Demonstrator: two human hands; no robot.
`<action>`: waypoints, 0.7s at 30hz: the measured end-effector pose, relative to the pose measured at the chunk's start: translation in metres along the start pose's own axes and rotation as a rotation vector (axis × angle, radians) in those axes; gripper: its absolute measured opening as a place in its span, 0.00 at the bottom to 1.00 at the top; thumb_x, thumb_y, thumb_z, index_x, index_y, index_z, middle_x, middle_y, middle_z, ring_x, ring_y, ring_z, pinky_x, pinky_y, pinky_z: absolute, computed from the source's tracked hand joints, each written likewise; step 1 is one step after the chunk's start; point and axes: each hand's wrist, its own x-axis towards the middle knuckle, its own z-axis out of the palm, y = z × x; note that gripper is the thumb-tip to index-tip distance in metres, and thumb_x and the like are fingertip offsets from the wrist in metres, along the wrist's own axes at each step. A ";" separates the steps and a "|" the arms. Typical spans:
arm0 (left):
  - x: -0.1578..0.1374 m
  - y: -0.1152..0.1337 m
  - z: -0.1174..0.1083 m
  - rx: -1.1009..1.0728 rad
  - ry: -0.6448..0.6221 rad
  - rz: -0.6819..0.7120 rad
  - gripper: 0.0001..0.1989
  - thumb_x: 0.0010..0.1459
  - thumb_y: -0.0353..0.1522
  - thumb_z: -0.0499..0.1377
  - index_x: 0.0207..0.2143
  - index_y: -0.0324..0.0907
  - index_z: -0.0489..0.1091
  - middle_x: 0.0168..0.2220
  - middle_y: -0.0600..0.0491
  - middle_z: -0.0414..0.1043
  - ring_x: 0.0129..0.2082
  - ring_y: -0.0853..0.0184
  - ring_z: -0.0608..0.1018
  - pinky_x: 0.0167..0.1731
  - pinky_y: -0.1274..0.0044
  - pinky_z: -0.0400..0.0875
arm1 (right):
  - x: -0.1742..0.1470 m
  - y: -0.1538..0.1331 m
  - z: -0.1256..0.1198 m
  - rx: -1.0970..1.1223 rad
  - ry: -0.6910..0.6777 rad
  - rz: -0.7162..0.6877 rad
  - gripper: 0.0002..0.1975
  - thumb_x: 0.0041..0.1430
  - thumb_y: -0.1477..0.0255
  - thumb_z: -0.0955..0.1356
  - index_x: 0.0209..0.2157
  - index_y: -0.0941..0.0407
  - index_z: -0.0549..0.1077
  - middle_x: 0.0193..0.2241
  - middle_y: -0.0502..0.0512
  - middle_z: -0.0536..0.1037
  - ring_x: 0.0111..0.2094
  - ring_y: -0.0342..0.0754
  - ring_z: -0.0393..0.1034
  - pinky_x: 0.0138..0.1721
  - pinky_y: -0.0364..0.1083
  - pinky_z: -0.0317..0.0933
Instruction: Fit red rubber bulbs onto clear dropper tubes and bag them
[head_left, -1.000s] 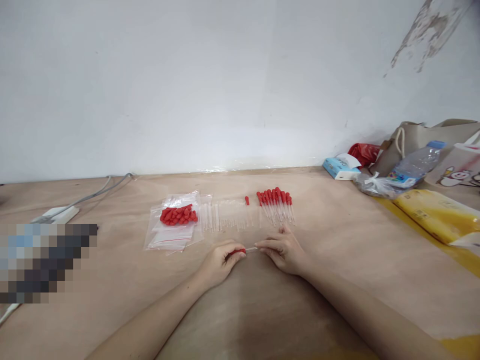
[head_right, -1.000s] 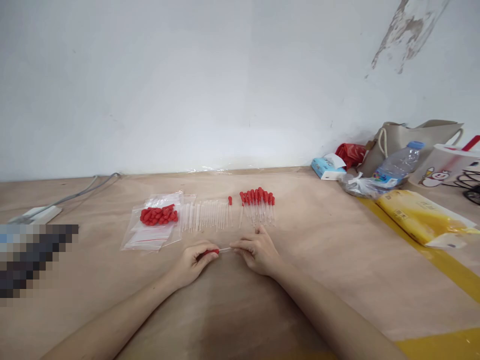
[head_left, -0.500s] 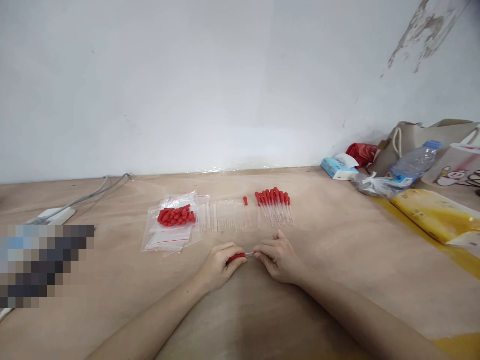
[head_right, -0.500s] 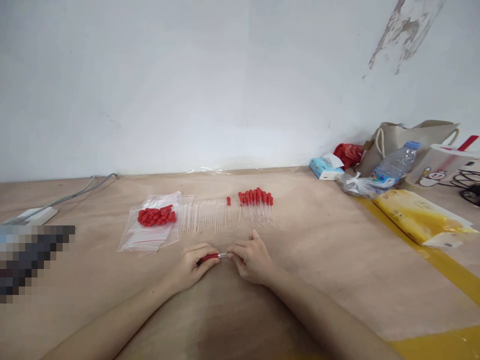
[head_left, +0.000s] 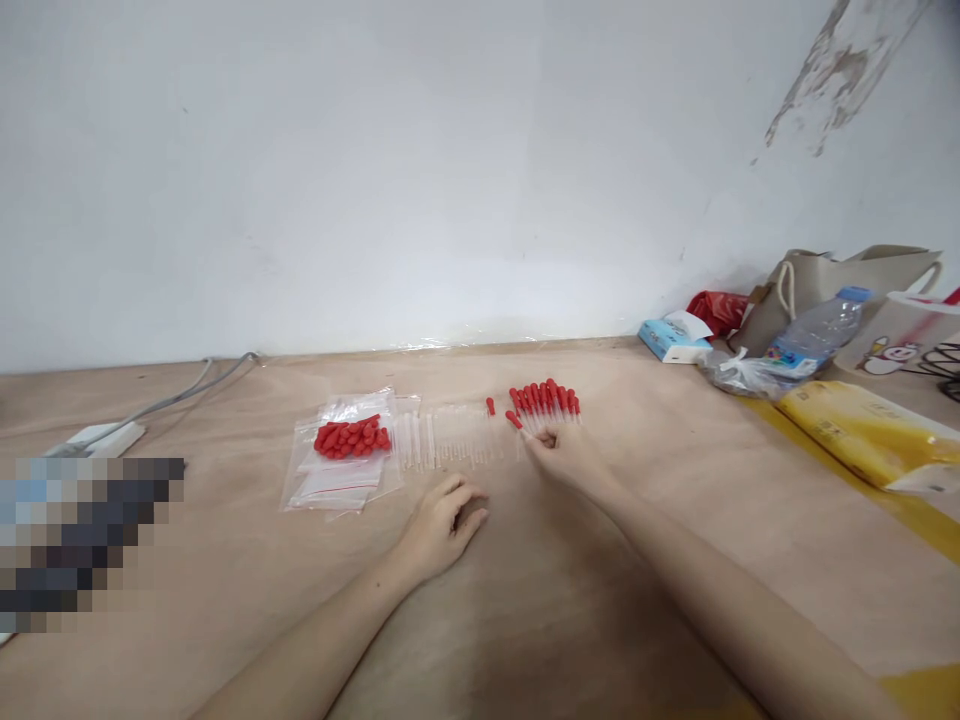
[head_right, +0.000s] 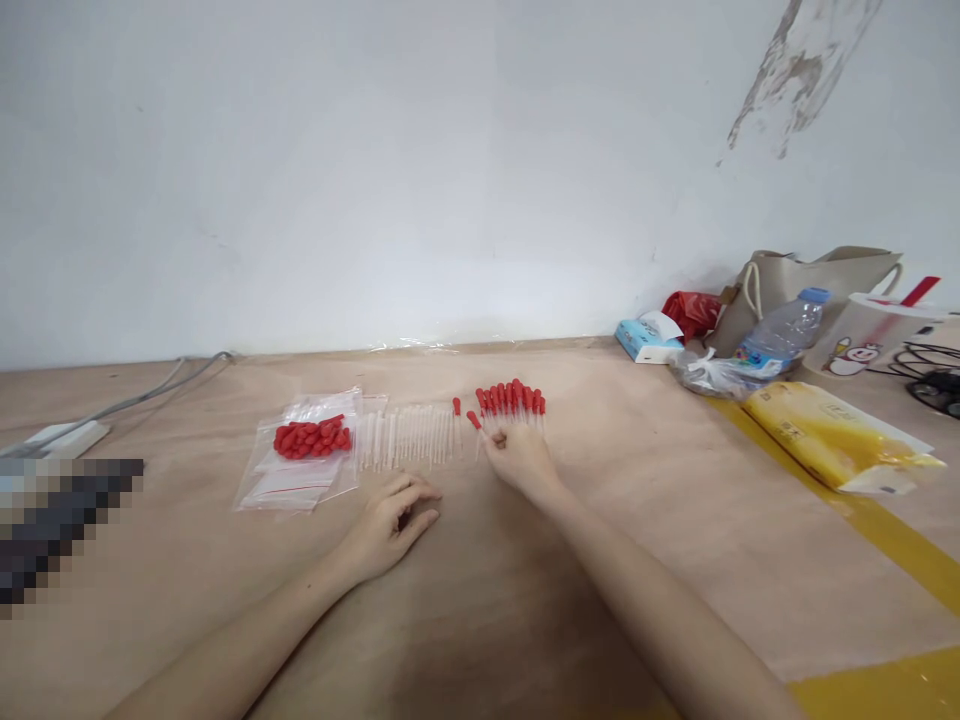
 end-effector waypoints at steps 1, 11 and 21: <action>0.000 0.002 -0.001 0.001 -0.004 0.016 0.09 0.56 0.32 0.52 0.37 0.42 0.69 0.34 0.51 0.66 0.33 0.67 0.69 0.34 0.76 0.64 | 0.007 -0.005 0.003 -0.042 0.020 0.062 0.13 0.52 0.68 0.61 0.21 0.57 0.72 0.21 0.51 0.73 0.25 0.44 0.67 0.23 0.40 0.53; 0.001 0.003 -0.003 -0.010 -0.004 0.036 0.08 0.56 0.30 0.52 0.36 0.42 0.69 0.33 0.51 0.66 0.33 0.68 0.69 0.34 0.76 0.64 | 0.037 -0.025 0.034 -0.263 0.061 0.248 0.18 0.55 0.65 0.58 0.31 0.59 0.75 0.31 0.62 0.76 0.35 0.55 0.71 0.32 0.48 0.59; 0.001 0.001 -0.002 -0.011 -0.022 0.028 0.08 0.56 0.30 0.52 0.37 0.42 0.68 0.34 0.52 0.66 0.32 0.69 0.69 0.32 0.77 0.64 | 0.031 -0.023 0.039 -0.282 0.074 0.063 0.15 0.57 0.65 0.58 0.42 0.50 0.70 0.33 0.54 0.76 0.36 0.50 0.70 0.33 0.45 0.57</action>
